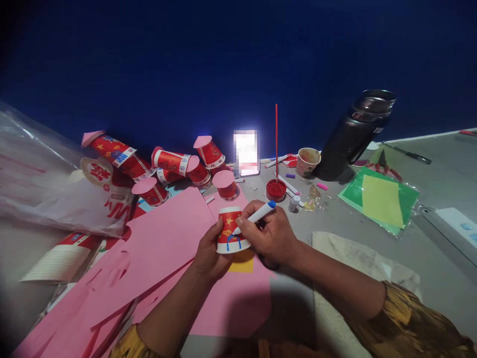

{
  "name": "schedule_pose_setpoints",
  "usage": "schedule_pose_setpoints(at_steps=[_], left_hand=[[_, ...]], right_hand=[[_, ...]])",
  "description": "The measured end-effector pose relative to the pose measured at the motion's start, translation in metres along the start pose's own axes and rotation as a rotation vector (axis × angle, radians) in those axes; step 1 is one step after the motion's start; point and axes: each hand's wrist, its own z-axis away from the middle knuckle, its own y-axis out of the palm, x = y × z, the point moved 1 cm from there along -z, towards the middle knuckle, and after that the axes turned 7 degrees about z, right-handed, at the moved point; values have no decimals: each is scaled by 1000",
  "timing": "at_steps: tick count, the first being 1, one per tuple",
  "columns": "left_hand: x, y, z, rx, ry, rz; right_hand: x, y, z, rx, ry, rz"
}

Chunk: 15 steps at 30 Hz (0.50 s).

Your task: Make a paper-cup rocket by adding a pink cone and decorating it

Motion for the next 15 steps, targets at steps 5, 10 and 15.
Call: schedule_pose_setpoints(at_steps=[5,10,15], left_hand=[[0,-3,-1,-37,-35,33],[0,-6,-1,-24,-50,46],[1,-8,-1,1,-65,43]], right_hand=[[0,-2,-1,-34,-11,25],[2,-2,-2,-60,-34,4],[1,-1,-1,-22,3,-6]])
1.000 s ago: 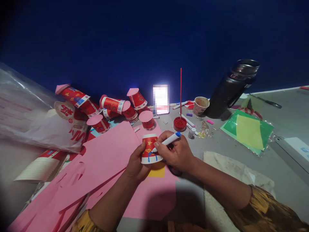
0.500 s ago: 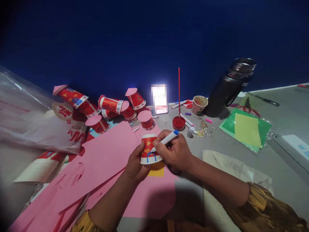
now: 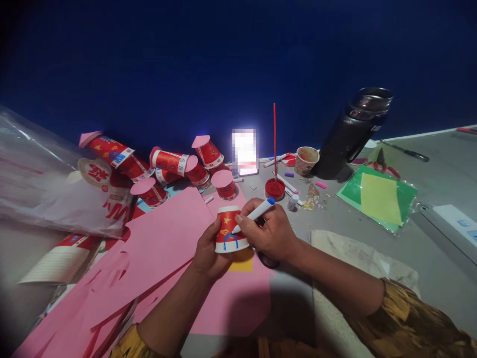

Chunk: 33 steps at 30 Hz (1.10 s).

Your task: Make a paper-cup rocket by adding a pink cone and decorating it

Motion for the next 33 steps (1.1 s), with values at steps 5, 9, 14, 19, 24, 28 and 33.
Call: schedule_pose_setpoints(at_steps=[5,9,14,19,24,28,33], left_hand=[[0,-1,1,-11,-3,-18],[0,1,1,-7,-9,-29],[0,2,1,-32,0,-7],[-1,2,1,-28,-16,-5],[0,5,1,-34,-2,-3],[0,7,2,-20,11,-9],[-1,4,2,-20,-22,32]], right_hand=[[0,-3,-1,-37,-4,33],[2,-2,-1,0,10,15],[0,-2,-1,-22,15,12],[-1,-2,-1,-29,38,-24],[2,-2,-1,-18,1,-23],[2,-2,-2,3,10,-25],[2,-2,-1,-11,-12,0]])
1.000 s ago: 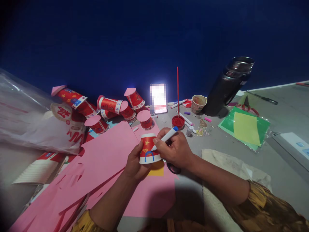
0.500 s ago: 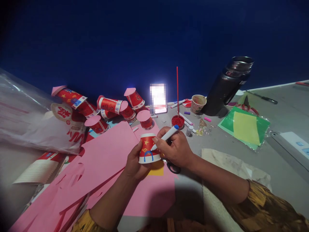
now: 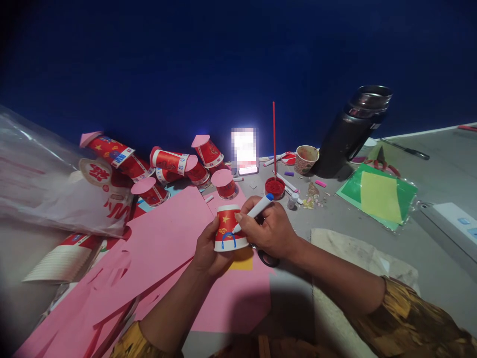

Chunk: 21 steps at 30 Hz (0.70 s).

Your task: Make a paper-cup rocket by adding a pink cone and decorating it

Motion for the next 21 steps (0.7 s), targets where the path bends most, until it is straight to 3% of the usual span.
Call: schedule_pose_setpoints(at_steps=[10,21], left_hand=[[1,-5,-2,38,-36,23],[-1,2,0,17,-35,46]], right_hand=[[0,0,2,19,58,-38],[-2,1,3,69,128,-100]])
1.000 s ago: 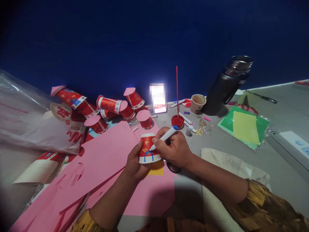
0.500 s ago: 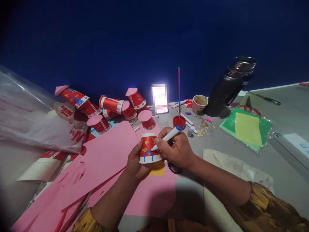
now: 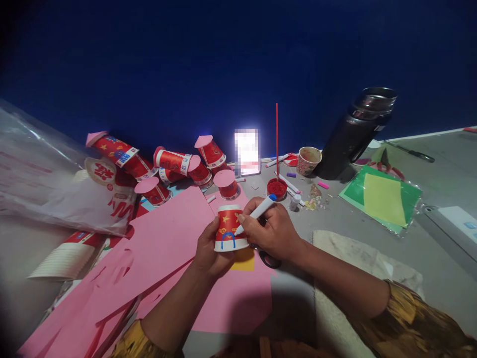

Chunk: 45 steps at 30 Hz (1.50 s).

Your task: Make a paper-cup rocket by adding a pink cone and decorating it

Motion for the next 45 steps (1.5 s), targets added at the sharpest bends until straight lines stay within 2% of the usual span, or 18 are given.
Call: schedule_pose_setpoints(at_steps=[10,14,18,22,26,30,33,37,42,45], left_hand=[[-9,-1,-2,-91,98,-14],[-13,-2,-4,-86,113,-41],[-12,-3,-6,-75,109,-86],[-12,-4,-7,-63,101,-143],[-10,-4,-7,-41,112,-189],[-7,-1,-7,-30,165,-246],[-3,4,-3,-14,243,-296],[4,12,4,10,335,-365],[9,13,5,9,333,-426],[8,10,1,8,325,-446]], right_hand=[[-18,-4,-9,-69,20,-145],[-23,0,-9,-73,13,-176],[-14,-3,-10,-57,-55,-196],[4,-17,-12,-73,-106,-241],[2,-21,5,-75,-54,-269],[-29,-7,34,-84,100,-263],[-43,4,48,-136,127,-324],[-41,8,58,-172,146,-285],[-39,5,70,-151,150,-179],[-44,2,74,-110,80,-112]])
